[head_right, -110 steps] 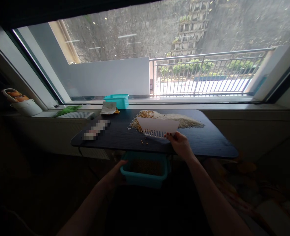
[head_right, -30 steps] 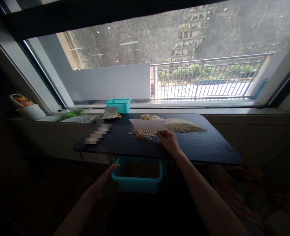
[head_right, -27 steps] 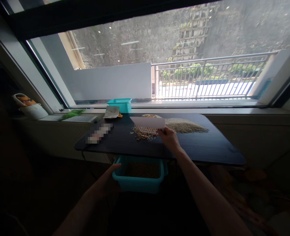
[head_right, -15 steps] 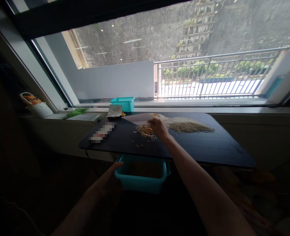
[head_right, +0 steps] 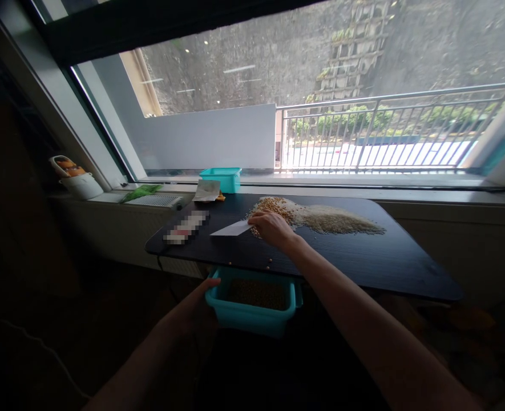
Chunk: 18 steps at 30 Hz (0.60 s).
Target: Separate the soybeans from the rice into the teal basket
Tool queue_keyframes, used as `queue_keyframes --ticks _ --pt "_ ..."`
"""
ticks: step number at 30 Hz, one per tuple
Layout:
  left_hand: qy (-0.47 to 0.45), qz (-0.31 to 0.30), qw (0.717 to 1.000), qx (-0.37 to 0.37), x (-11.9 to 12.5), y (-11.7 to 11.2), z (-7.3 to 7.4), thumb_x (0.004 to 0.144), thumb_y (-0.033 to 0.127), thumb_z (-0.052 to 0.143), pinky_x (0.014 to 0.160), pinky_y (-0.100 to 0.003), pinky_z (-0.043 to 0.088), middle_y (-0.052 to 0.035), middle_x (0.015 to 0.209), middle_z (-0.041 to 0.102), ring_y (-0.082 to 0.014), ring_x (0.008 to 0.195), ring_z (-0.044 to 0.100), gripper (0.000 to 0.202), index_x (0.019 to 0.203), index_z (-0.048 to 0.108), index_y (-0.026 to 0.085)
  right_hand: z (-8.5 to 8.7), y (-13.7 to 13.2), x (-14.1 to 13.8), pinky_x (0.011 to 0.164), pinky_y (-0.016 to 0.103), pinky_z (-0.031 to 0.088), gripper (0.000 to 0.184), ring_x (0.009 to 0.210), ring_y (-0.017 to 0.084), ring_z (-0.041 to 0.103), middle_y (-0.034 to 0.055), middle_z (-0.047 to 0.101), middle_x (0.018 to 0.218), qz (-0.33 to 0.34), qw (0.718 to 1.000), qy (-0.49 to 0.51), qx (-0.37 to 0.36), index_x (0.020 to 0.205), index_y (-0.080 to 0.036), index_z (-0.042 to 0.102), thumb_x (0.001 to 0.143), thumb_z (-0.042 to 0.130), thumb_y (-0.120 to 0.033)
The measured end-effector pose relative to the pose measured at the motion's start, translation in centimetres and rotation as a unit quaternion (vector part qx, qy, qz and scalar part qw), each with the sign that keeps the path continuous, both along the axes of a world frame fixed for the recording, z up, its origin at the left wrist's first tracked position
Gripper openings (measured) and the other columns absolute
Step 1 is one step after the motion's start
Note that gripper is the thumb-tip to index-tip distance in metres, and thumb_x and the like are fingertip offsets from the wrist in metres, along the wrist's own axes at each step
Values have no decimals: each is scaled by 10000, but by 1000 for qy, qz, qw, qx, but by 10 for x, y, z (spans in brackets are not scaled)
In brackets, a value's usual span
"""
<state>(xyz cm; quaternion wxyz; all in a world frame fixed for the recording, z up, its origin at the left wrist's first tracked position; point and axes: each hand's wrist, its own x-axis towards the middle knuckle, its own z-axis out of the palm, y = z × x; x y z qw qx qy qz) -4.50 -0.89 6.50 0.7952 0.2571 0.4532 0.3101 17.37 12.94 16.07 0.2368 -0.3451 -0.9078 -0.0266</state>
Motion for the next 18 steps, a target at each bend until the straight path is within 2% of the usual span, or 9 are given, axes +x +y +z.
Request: queue_keyframes --ticks 6,9,11,13,15,18 --pt "10 -5 1000 -7 6 2 0 715 566 580 789 -410 495 -114 1045 638 -271 943 613 674 1244 492 157 15 -30 28 799 296 484 296 932 208 643 82 712 1027 37 999 -27 16 987 -196 718 862 467 -100" --pt "12 -11 1000 0 8 3 -2 704 584 576 779 -409 497 -108 1038 636 -269 933 613 691 1243 484 161 25 -44 43 834 308 484 303 953 205 640 76 710 1038 54 998 5 18 996 -201 713 869 450 -118" --pt "13 -6 1000 3 10 3 -4 705 581 581 792 -417 495 -103 1045 631 -265 935 610 688 1245 478 166 27 -55 56 860 319 483 302 986 209 635 71 706 1056 42 998 54 11 1016 -206 707 869 451 -146" --pt "17 -2 1000 6 12 2 -5 707 579 586 802 -428 493 -103 1043 627 -264 934 609 682 1241 479 168 21 -69 73 851 321 494 283 974 213 645 65 706 1061 1 993 121 -13 1016 -209 709 867 468 -203" --pt "21 -4 1000 7 14 2 -5 701 583 588 798 -431 494 -103 1033 625 -264 924 612 682 1231 488 165 9 -85 91 784 311 522 259 887 218 671 49 728 980 -65 977 196 -52 953 -212 727 858 511 -320" --pt "23 -7 1000 4 20 2 -5 683 589 595 786 -421 499 -93 1015 625 -257 895 621 683 1213 498 169 -16 -114 112 710 312 548 292 795 237 690 20 748 836 -189 926 306 -113 893 -218 745 793 578 -435"
